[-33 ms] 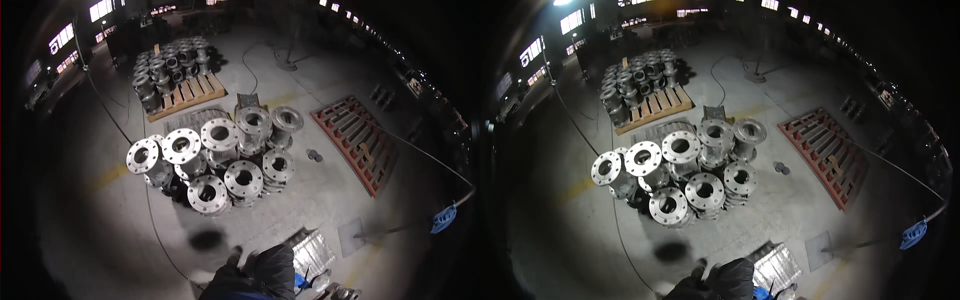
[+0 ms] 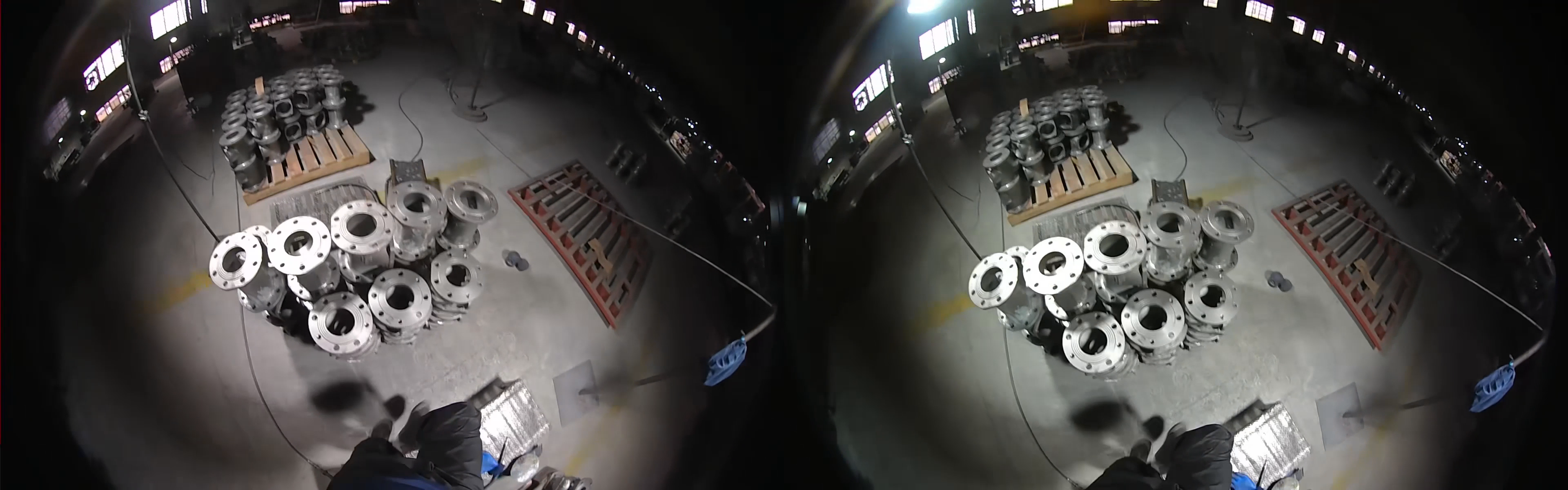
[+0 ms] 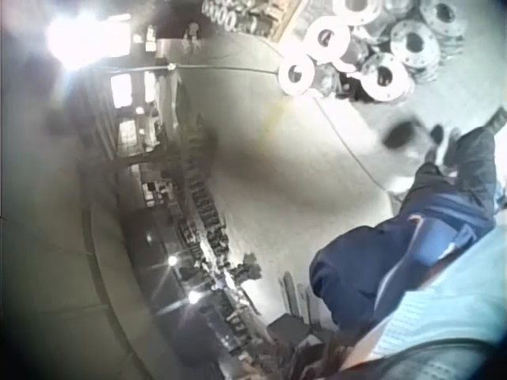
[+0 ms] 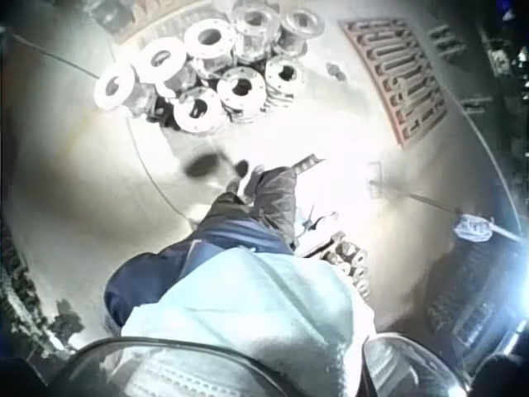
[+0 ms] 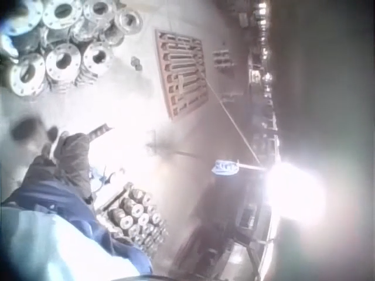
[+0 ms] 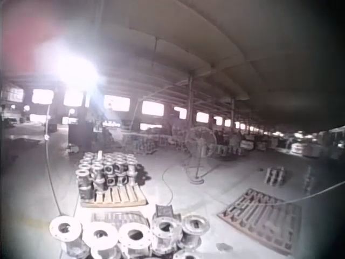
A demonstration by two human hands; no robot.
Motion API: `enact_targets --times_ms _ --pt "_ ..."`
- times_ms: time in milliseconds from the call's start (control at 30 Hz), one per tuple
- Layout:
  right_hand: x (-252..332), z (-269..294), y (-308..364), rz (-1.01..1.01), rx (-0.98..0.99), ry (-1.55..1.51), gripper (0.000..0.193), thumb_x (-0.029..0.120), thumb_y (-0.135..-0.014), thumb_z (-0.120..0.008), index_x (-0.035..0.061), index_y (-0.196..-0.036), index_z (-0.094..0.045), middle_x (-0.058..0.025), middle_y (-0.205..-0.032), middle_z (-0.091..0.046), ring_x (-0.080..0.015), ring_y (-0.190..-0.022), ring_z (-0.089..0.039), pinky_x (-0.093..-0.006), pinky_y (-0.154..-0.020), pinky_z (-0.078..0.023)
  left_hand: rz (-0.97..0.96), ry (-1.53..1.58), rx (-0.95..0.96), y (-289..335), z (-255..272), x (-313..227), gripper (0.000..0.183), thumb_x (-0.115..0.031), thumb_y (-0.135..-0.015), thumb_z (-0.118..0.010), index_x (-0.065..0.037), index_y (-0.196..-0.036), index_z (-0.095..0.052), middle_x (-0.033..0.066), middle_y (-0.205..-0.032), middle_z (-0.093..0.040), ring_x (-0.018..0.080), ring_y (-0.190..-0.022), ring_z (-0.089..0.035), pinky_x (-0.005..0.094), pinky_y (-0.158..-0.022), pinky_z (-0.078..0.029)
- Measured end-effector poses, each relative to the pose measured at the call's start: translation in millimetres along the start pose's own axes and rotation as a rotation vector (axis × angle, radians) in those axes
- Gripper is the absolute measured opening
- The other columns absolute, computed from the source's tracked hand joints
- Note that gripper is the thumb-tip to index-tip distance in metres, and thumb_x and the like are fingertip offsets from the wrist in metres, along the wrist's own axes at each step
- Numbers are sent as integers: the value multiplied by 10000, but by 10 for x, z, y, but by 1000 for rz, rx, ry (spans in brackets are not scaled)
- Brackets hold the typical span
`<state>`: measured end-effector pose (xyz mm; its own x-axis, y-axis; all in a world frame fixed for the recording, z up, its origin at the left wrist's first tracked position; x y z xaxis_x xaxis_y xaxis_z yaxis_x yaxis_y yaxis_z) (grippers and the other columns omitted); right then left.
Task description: The person scrapes the interior and exterior surfaces of a metal valve body with a tool, rotates the valve several times, and kemudian wipes the exterior with a piece of material.
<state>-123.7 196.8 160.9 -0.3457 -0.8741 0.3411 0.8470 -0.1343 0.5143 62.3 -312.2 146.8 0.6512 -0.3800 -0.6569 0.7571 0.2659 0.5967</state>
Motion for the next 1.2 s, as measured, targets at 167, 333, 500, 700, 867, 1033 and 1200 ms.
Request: enact_targets --times_ms 167,333,500,700,867,1033,1200 --pt "364 268 -391 72 41 -54 258 179 -796 -658 -39 -926 -611 -98 -772 -641 -211 -683 -612 -354 -637 -481 -39 -4 13 -283 202 -422 533 -439 -846 -582 19 -1117 -571 259 -998 -632 333 -993 -621 407 -821 -494" --pt "526 338 -760 68 127 -141 241 177 -796 -650 -30 -912 -613 -94 -759 -637 -206 -665 -607 -349 -615 -475 -70 -45 -3 -539 471 -774 522 -435 -845 -583 15 -1109 -577 256 -998 -633 334 -987 -622 406 -815 -495" --pt "22 611 -963 -88 196 -205 223 175 -796 -642 -21 -899 -615 -89 -747 -633 -201 -647 -602 -345 -594 -469 -56 -94 25 -831 407 -1450 512 -431 -843 -584 11 -1101 -583 254 -999 -635 335 -981 -623 405 -809 -497" --pt "-396 1220 -1346 -303 202 -299 203 173 -797 -633 -11 -882 -618 -84 -732 -628 -195 -625 -595 -340 -568 -462 104 -148 135 -1080 79 -1736 500 -426 -841 -585 6 -1092 -590 250 -999 -636 336 -974 -624 405 -802 -498" --pt "-420 1620 -1788 -409 163 -392 187 171 -797 -625 -2 -869 -620 -80 -720 -624 -190 -607 -590 -336 -546 -456 214 -235 290 -1379 -183 -1775 490 -423 -839 -586 2 -1084 -597 248 -1000 -637 337 -969 -625 404 -796 -500" --pt "-34 1845 -2263 -443 145 -480 172 169 -797 -618 7 -855 -622 -75 -708 -619 -185 -589 -585 -332 -524 -451 218 -339 455 -2010 -315 -1966 480 -419 -837 -587 -2 -1076 -603 245 -1000 -639 339 -963 -626 404 -790 -501" --pt "706 1744 -2708 -390 214 -541 157 167 -798 -610 16 -842 -624 -71 -695 -615 -180 -571 -580 -328 -502 -445 133 -565 593 -2869 -183 -2289 470 -415 -836 -588 -6 -1068 -609 243 -1001 -640 340 -957 -627 403 -784 -503"
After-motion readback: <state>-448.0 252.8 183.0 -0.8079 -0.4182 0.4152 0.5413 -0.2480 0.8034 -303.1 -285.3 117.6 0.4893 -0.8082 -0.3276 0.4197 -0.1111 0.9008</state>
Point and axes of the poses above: each hand's wrist, its own y-axis away from the middle knuckle, its own z-axis out of the back of the hand, x = y × z, the point moved 5 cm from there along -y, towards the middle knuckle
